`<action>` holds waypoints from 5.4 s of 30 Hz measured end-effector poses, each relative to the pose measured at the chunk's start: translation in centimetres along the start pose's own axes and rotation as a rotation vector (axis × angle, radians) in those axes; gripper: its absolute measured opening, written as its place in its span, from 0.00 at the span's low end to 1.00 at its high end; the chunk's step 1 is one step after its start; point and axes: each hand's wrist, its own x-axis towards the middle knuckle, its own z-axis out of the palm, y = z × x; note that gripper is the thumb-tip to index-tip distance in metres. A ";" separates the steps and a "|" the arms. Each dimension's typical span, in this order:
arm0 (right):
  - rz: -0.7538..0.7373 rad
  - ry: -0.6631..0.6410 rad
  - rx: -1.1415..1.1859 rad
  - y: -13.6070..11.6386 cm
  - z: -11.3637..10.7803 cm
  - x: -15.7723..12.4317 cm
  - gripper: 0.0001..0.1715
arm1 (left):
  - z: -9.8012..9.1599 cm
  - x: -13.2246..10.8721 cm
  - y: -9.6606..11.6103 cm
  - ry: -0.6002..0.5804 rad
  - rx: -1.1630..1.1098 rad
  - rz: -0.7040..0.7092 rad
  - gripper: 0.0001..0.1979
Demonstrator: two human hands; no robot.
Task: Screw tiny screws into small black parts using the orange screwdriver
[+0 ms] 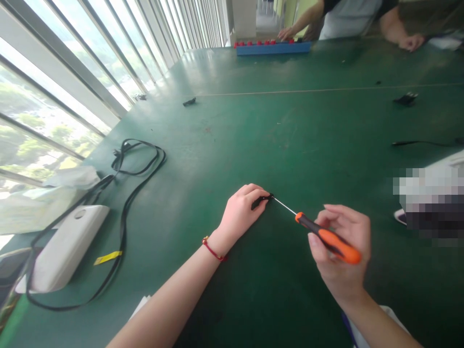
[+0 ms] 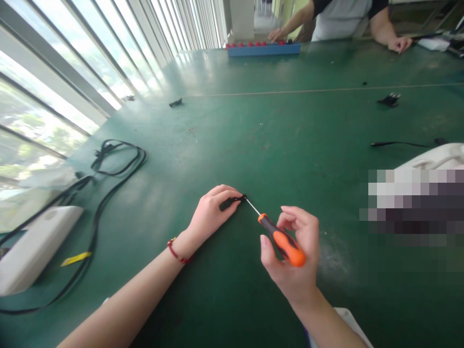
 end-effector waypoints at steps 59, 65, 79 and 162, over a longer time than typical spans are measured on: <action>-0.041 0.002 -0.139 0.0 0.2 -0.1 0.20 | 0.2 0.0 0.0 -0.031 0.080 0.062 0.08; -0.134 0.047 -0.058 -0.1 0.4 0.1 0.23 | 0.3 0.0 -0.1 -0.028 0.088 0.057 0.07; -0.098 0.063 -0.065 0.1 0.2 0.2 0.29 | 0.2 0.0 0.1 -0.038 0.090 0.053 0.07; -0.124 0.006 -0.121 -0.4 0.1 -0.3 0.26 | 0.1 0.1 0.1 -0.036 0.078 0.056 0.07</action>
